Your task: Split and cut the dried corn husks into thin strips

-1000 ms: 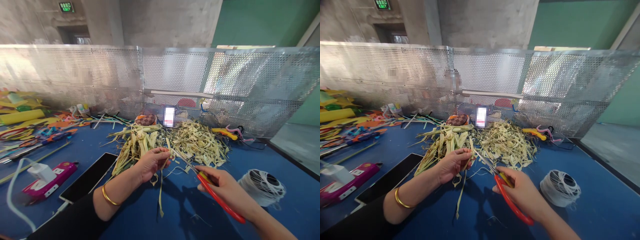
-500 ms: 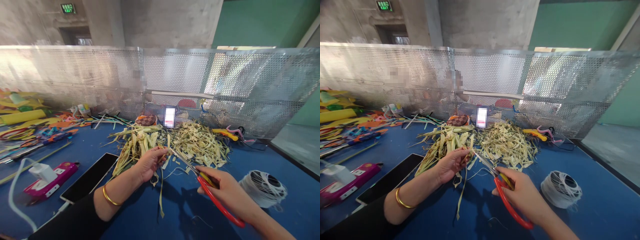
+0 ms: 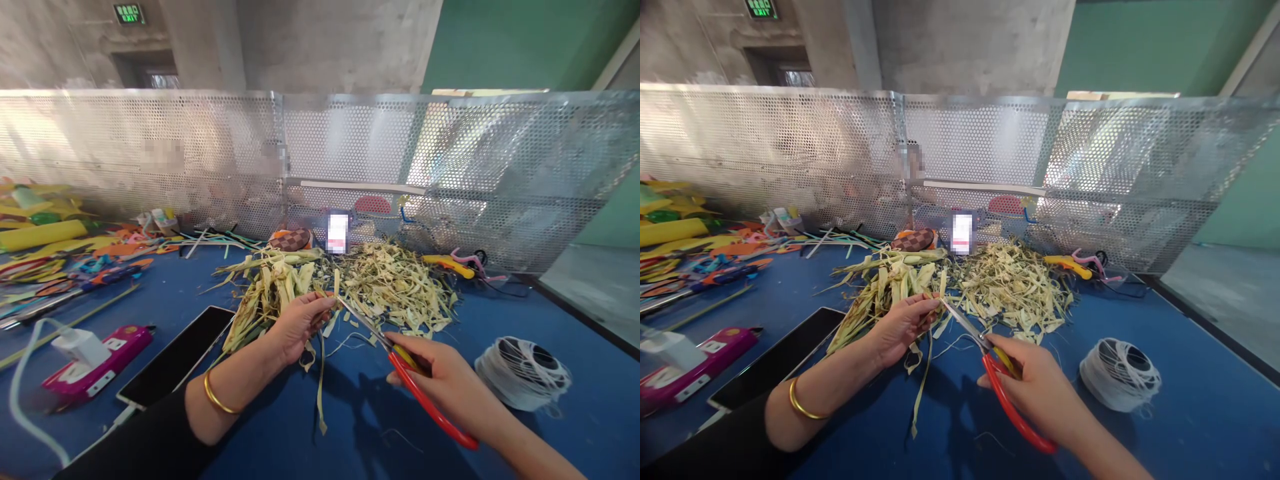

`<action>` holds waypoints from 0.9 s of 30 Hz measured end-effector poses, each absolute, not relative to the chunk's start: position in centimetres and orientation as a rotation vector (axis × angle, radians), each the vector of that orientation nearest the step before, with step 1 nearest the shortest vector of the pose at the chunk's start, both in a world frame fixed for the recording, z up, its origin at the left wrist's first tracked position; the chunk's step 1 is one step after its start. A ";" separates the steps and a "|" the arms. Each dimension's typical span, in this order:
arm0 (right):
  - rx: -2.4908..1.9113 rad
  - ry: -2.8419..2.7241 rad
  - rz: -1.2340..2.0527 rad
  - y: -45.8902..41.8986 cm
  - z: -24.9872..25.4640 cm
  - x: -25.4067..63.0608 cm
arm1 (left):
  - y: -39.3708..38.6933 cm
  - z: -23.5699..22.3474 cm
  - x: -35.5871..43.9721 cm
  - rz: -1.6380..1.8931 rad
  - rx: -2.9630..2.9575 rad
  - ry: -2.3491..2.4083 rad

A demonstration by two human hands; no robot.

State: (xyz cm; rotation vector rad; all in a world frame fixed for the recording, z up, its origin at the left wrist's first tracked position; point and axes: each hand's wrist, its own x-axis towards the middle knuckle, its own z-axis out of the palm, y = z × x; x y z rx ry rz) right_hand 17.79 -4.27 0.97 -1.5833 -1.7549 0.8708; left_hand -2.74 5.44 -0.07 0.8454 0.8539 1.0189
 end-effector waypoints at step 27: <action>-1.658 -1.870 0.488 -4.5 0.1 17.9 | 5.2 0.0 -2.5 1.008 0.741 0.800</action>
